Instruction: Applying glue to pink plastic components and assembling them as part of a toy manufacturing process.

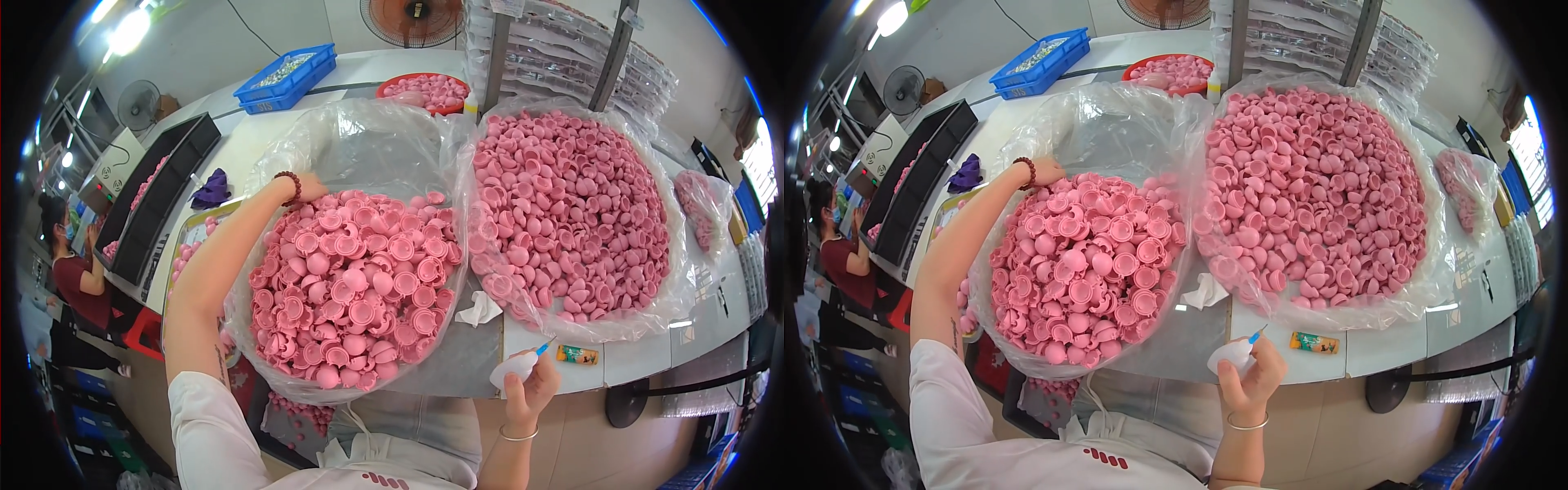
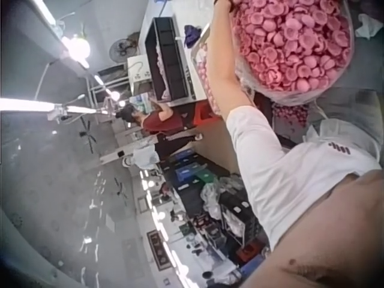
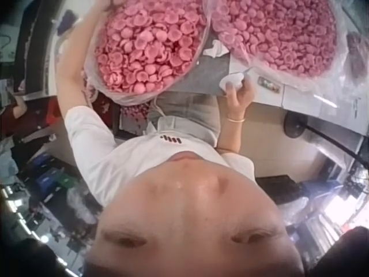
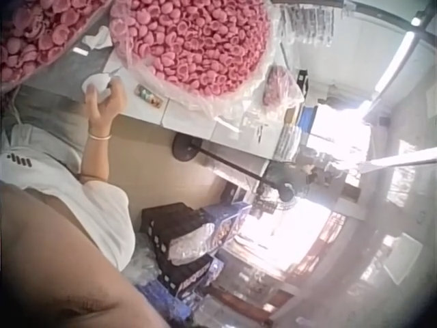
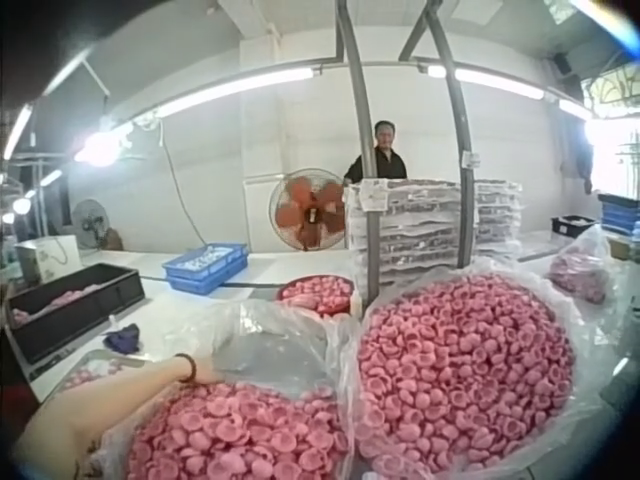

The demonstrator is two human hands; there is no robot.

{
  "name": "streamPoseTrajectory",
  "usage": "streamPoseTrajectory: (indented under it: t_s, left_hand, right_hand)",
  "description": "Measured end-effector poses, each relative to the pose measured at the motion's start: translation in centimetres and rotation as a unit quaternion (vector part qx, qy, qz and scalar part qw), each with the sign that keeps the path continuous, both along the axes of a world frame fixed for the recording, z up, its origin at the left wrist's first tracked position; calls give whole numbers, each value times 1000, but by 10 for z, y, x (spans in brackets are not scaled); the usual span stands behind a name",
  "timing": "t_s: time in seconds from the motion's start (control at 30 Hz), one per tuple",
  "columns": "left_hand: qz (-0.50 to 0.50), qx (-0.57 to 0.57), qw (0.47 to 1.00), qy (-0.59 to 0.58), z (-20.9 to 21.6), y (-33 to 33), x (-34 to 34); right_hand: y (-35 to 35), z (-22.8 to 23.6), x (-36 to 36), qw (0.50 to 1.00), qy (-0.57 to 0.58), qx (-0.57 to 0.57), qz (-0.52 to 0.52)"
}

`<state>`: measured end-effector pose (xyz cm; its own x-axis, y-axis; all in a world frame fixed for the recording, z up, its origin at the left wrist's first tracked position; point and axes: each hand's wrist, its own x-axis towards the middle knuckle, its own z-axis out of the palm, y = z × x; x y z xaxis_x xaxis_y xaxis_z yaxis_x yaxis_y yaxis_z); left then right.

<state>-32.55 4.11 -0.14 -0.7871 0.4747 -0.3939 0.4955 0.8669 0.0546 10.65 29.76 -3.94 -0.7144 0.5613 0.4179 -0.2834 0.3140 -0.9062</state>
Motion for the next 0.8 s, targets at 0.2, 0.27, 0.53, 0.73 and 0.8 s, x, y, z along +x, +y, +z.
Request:
streamPoseTrajectory:
  t_s: [0.2, 0.27, 0.53, 0.73, 0.8]
  left_hand:
    - [-2, 118, 990, 78, -7, -14, 18]
    - [9, 206, 967, 148, -11, -18, 24]
    - [127, 457, 879, 39, 51, -37, 63]
    - [68, 534, 842, 35, 58, -49, 129]
    - [70, 520, 851, 34, 55, -44, 155]
  right_hand:
    - [3, -3, 2, 1000, -2, 17, 9]
    - [2, -3, 1, 1000, 3, 12, 5]
    - [2, -3, 0, 999, 25, 19, 10]
    - [2, -3, 2, 1000, 5, 19, 16]
    - [1, -3, 2, 1000, 3, 15, 17]
